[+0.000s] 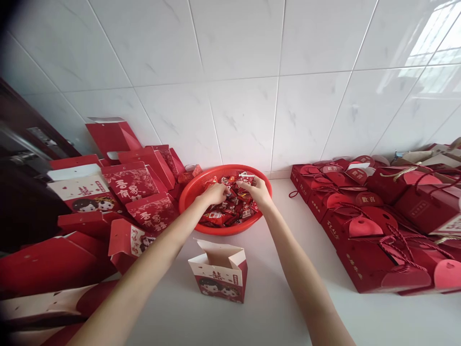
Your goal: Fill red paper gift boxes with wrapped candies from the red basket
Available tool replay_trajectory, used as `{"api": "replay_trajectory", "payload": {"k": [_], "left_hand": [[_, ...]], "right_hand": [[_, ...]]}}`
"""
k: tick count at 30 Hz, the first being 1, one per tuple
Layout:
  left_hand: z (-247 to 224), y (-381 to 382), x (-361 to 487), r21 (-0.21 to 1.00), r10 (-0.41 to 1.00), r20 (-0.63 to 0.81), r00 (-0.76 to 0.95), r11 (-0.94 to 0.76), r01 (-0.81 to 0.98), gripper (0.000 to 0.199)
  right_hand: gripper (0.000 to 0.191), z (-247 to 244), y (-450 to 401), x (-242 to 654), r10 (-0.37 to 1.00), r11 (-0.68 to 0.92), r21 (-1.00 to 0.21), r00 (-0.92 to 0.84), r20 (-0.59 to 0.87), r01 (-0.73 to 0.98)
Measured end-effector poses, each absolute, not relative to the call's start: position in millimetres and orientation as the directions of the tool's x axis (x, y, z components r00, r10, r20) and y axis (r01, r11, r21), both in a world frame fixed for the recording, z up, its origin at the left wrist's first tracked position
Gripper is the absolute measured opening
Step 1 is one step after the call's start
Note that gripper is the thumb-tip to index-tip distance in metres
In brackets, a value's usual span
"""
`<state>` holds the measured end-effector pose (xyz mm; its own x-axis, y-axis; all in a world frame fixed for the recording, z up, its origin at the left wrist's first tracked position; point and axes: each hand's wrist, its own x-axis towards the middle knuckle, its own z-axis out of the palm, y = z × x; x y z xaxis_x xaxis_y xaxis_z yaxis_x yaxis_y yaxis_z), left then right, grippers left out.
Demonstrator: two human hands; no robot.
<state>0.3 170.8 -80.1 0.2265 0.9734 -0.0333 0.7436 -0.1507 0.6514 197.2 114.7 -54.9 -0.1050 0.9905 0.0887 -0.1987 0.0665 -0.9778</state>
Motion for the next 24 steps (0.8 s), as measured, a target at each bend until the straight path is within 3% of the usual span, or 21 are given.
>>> {"api": "replay_trajectory", "payload": {"k": [7, 11, 16, 21, 24], "left_hand": [[-94.7, 184.6, 9.0, 0.628, 0.971, -0.078, 0.228, -0.129, 0.767, 0.037], [-87.0, 178.7, 5.5, 0.67, 0.965, -0.085, 0.25, -0.131, 0.731, 0.029], [-70.3, 170.8, 2.1, 0.797, 0.973, -0.009, 0.229, -0.131, 0.589, 0.005], [-55.8, 163.6, 3.7, 0.914, 0.968, 0.108, 0.228, -0.187, 0.36, 0.04], [-50.7, 157.3, 4.4, 0.96, 0.965, 0.141, 0.223, -0.188, 0.207, 0.05]], "right_hand": [[0.038, -55.6, 116.8, 197.4, 0.991, 0.06, -0.978, -0.102, 0.082, -0.2], [0.038, -55.9, 117.7, 197.4, 0.991, 0.066, -0.978, -0.1, 0.087, -0.196], [0.037, -55.1, 118.0, 198.2, 0.992, 0.035, -0.975, -0.11, 0.061, -0.22], [0.04, -54.1, 115.8, 200.5, 0.992, 0.019, -0.972, -0.113, 0.047, -0.236], [0.041, -54.2, 115.3, 202.2, 0.987, 0.019, -0.966, -0.152, 0.06, -0.258]]}}
